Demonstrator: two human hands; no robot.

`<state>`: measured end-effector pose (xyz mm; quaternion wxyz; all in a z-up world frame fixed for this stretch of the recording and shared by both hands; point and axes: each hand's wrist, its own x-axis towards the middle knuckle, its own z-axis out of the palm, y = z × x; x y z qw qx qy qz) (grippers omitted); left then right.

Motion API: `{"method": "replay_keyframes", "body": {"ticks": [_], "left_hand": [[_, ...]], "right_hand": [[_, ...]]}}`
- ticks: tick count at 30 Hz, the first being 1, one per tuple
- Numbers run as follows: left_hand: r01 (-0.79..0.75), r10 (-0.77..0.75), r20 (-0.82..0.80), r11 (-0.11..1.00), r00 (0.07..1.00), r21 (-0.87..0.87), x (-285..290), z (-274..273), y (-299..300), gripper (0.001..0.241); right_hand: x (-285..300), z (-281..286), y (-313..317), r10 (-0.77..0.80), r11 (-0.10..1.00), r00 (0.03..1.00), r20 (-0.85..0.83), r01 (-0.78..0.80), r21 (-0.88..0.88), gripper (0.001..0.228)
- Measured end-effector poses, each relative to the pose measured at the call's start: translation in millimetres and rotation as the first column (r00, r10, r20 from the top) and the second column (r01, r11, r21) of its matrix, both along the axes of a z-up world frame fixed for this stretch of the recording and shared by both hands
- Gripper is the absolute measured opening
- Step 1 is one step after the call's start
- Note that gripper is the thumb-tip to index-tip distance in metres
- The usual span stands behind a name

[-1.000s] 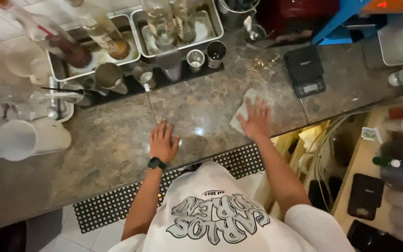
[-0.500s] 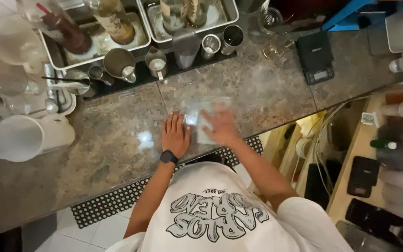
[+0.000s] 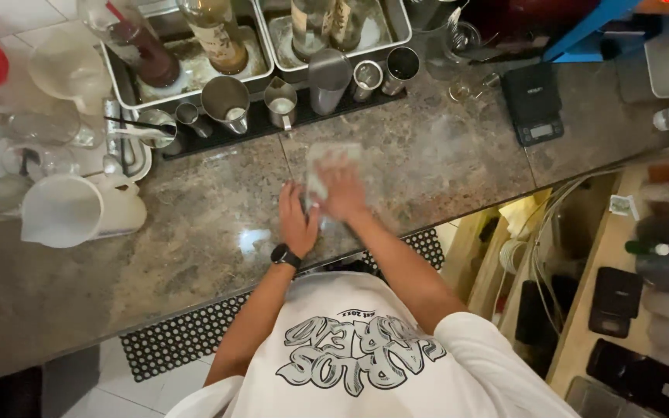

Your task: Wiping down the coffee shop counter with a cloth.

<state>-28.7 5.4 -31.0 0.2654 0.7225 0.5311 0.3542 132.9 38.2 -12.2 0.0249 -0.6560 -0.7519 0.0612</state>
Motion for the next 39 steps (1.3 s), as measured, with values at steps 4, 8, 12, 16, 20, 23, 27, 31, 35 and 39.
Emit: {"method": "replay_keyframes", "body": {"ticks": [4, 8, 12, 16, 20, 23, 27, 31, 35, 39], "left_hand": [[0.018, -0.016, -0.135, 1.0, 0.991, 0.015, -24.1, 50.0, -0.8, 0.049], [-0.027, 0.079, -0.492, 0.993, 0.867, 0.113, -41.3, 33.2, -2.3, 0.057], [0.02, -0.014, -0.537, 1.0, 0.843, 0.006, -42.5, 40.7, 0.8, 0.063], [0.019, -0.013, -0.546, 1.0, 0.838, 0.005, -42.3, 36.5, 1.2, 0.067], [0.014, 0.001, -0.53, 1.0, 0.848, 0.026, -40.6, 37.1, 0.3, 0.063], [0.005, 0.027, -0.516, 0.998, 0.856, 0.061, -39.2, 36.4, -2.2, 0.06], [0.007, 0.03, -0.503, 0.997, 0.864, 0.072, -40.7, 31.8, -0.1, 0.063], [0.005, 0.041, -0.545, 0.996, 0.837, 0.084, -38.3, 37.5, -1.0, 0.066], [0.007, 0.076, -0.542, 0.989, 0.837, 0.15, -36.4, 37.2, -0.3, 0.063], [-0.005, 0.089, -0.529, 0.987, 0.844, 0.158, -35.9, 42.3, -0.3, 0.064]], "right_hand": [[15.8, 27.3, -46.7, 0.226, 0.971, 0.965, -0.135, -0.233, -0.043, 0.08], [107.7, 39.6, -74.2, -0.07, 0.985, 0.997, 0.014, 0.072, -0.158, 0.072], [219.3, -13.5, -76.1, -0.4, 0.866, 0.916, -0.002, 0.379, 0.325, 0.07], [183.5, 0.2, -36.0, -0.63, 0.746, 0.774, 0.067, 0.578, 0.331, 0.079], [92.6, 5.0, -34.8, -0.415, 0.907, 0.909, 0.025, 0.416, -0.062, 0.073], [52.5, 8.5, -77.1, -0.052, 0.997, 0.984, -0.168, 0.041, -0.069, 0.071], [106.1, -10.7, -109.3, -0.085, 0.987, 0.987, -0.133, 0.065, -0.15, 0.07], [193.2, 70.7, -78.4, -0.279, 0.931, 0.925, 0.256, 0.326, -0.162, 0.072], [221.1, -3.9, -60.1, -0.643, 0.763, 0.766, 0.025, 0.636, 0.118, 0.077], [157.5, -91.7, -35.8, -0.353, 0.902, 0.933, 0.069, 0.32, 0.29, 0.069]]}}
